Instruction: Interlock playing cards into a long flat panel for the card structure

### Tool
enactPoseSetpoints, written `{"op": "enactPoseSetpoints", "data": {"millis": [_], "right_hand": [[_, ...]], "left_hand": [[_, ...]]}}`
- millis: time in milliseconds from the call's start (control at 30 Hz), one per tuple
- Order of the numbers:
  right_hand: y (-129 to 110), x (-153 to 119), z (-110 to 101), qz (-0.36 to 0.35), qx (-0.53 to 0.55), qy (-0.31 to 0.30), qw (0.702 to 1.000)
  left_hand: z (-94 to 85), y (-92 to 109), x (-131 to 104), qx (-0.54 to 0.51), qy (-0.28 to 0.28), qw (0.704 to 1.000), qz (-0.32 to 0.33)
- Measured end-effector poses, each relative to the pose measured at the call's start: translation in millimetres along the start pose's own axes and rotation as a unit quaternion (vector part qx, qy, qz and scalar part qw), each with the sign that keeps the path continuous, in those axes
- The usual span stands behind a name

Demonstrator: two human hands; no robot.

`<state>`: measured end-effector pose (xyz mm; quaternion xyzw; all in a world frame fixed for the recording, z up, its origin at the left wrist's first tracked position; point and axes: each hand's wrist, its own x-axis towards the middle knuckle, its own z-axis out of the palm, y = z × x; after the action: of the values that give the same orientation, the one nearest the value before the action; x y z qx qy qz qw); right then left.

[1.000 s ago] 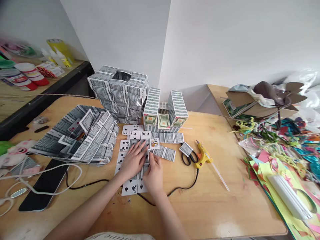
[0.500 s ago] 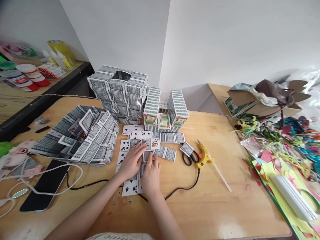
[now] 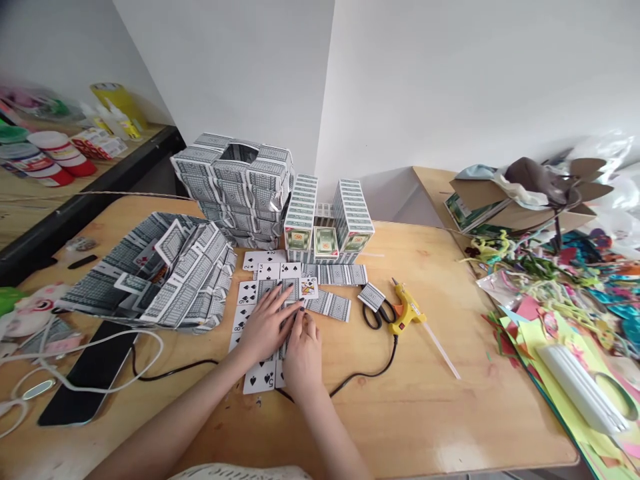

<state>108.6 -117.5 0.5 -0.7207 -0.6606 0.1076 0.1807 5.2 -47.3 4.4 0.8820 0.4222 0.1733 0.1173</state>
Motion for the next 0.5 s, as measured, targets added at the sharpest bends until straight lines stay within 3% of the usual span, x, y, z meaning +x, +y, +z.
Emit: {"op": "enactPoseSetpoints", "data": {"millis": [333, 500], "right_hand": [[9.5, -19.0, -2.0, -0.057, -0.041, 0.009, 0.997], [12.7, -22.7, -9.3, -0.110, -0.029, -0.015, 0.993]], "left_hand": [[0.9, -2.2, 2.2, 0.002, 0.002, 1.000, -0.008], [5.9, -6.4, 2.6, 0.007, -0.004, 1.000, -0.011]]}}
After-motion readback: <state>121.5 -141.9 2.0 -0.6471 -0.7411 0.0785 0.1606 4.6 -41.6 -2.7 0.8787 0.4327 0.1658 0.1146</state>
